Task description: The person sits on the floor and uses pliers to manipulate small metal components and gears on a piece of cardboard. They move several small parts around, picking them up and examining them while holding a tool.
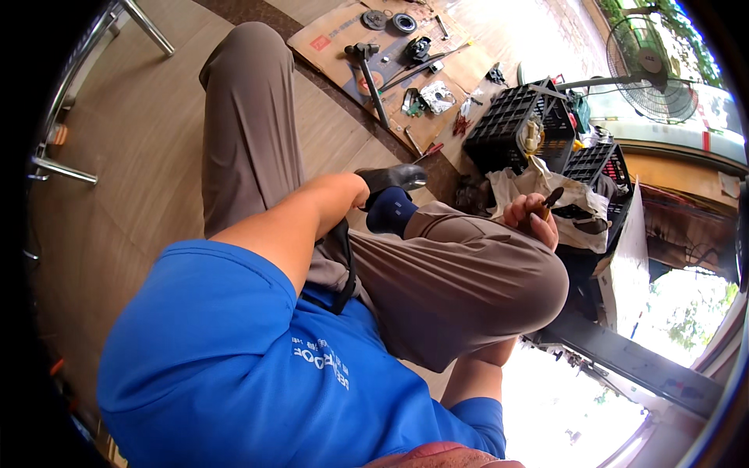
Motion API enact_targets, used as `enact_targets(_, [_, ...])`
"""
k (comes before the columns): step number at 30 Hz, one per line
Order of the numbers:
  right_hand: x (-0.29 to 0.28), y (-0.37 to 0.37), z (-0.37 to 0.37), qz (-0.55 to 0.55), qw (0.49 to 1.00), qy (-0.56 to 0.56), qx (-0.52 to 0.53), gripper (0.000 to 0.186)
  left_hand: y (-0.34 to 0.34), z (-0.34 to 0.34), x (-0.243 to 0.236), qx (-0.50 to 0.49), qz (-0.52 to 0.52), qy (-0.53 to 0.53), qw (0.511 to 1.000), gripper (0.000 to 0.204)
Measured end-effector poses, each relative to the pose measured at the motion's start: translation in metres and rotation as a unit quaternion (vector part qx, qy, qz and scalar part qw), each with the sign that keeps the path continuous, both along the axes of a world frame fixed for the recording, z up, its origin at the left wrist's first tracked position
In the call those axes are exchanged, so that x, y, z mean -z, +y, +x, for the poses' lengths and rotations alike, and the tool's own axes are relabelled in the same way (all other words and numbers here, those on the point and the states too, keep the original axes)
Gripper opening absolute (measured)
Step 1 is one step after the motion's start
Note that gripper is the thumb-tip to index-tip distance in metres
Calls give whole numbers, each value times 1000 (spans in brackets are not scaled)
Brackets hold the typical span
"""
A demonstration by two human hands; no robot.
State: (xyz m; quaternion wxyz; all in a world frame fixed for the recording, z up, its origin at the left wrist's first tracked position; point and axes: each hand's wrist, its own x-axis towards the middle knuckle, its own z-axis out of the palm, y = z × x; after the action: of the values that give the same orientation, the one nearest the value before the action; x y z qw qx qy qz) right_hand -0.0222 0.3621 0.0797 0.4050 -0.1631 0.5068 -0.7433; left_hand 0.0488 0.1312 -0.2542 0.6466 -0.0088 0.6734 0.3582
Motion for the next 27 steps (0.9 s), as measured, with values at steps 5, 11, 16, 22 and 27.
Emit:
enact_targets(5, [-15,-4,18,-28,999,14,19,25,15,-5,31,12,37,-12,999,36])
enact_targets(11, [-11,-8,17,-45,999,12,10,24,16,15,86,-18,95,-61,993,34])
enact_targets(16, [16,16,-6,-44,999,-1,11,22,19,25,63,88,167,-6,982,33])
enact_targets(22, [75,17,-58,-42,995,-76,-55,21,-1,37,11,230,65,-12,971,44])
enact_targets(27, [114,-10,-86,-75,985,-137,-76,18,-7,45,-3,164,14,-38,986,43])
